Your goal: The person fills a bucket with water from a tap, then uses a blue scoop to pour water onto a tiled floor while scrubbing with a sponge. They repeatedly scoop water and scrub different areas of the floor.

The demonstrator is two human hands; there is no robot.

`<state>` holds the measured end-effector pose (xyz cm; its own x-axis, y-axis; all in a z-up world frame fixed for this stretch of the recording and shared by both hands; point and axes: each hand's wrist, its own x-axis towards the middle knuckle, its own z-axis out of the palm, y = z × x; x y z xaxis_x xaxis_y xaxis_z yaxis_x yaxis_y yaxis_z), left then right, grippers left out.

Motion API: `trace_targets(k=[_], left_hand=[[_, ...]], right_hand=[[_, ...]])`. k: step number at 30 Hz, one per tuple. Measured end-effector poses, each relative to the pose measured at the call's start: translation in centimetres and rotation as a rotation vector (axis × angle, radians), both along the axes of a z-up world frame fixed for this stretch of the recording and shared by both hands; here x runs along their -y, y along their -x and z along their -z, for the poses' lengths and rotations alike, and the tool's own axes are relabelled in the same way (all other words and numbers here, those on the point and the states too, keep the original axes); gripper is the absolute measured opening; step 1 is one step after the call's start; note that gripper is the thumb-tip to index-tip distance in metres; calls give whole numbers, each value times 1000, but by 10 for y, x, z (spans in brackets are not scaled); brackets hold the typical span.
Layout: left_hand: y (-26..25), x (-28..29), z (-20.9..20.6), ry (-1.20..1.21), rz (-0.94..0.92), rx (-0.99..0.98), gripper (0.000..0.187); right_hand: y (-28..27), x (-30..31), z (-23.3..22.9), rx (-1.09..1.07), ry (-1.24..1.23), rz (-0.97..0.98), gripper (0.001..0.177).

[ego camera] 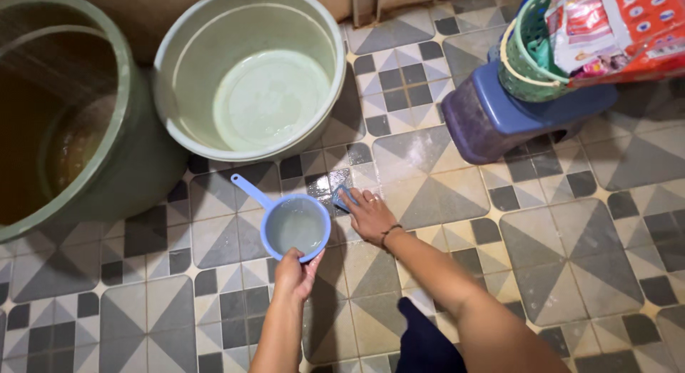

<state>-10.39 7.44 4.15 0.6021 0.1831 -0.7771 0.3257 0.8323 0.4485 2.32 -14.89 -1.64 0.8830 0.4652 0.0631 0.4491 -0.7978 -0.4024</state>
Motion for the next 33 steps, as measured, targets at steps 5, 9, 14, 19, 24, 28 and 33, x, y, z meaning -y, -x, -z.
trace_targets(k=[5,9,14,19,24,28,33], left_hand=[[5,2,-1,32,7,-2,45],[-1,5,-3,16,8,-4,46],[-8,-1,-2,2,-79,8,46],[3,-26,-17,-65,-114,0,46],[27,-64,-17,-13,-174,35,46],[41,-88,1,-32,-234,101,47],[61,-111,-2,-58,-345,84,51]], right_hand=[[-63,82,-14,7,-105,754,48],[-88,66,-14,204,103,694,60],[-29,-33,13,-147,12,58,50],[-96,27,13,14,-52,550,49],[-37,-53,-1,-244,-80,349,49],[9,-92,-51,-377,-52,-178,44],[-51,-62,-51,102,96,210,47]])
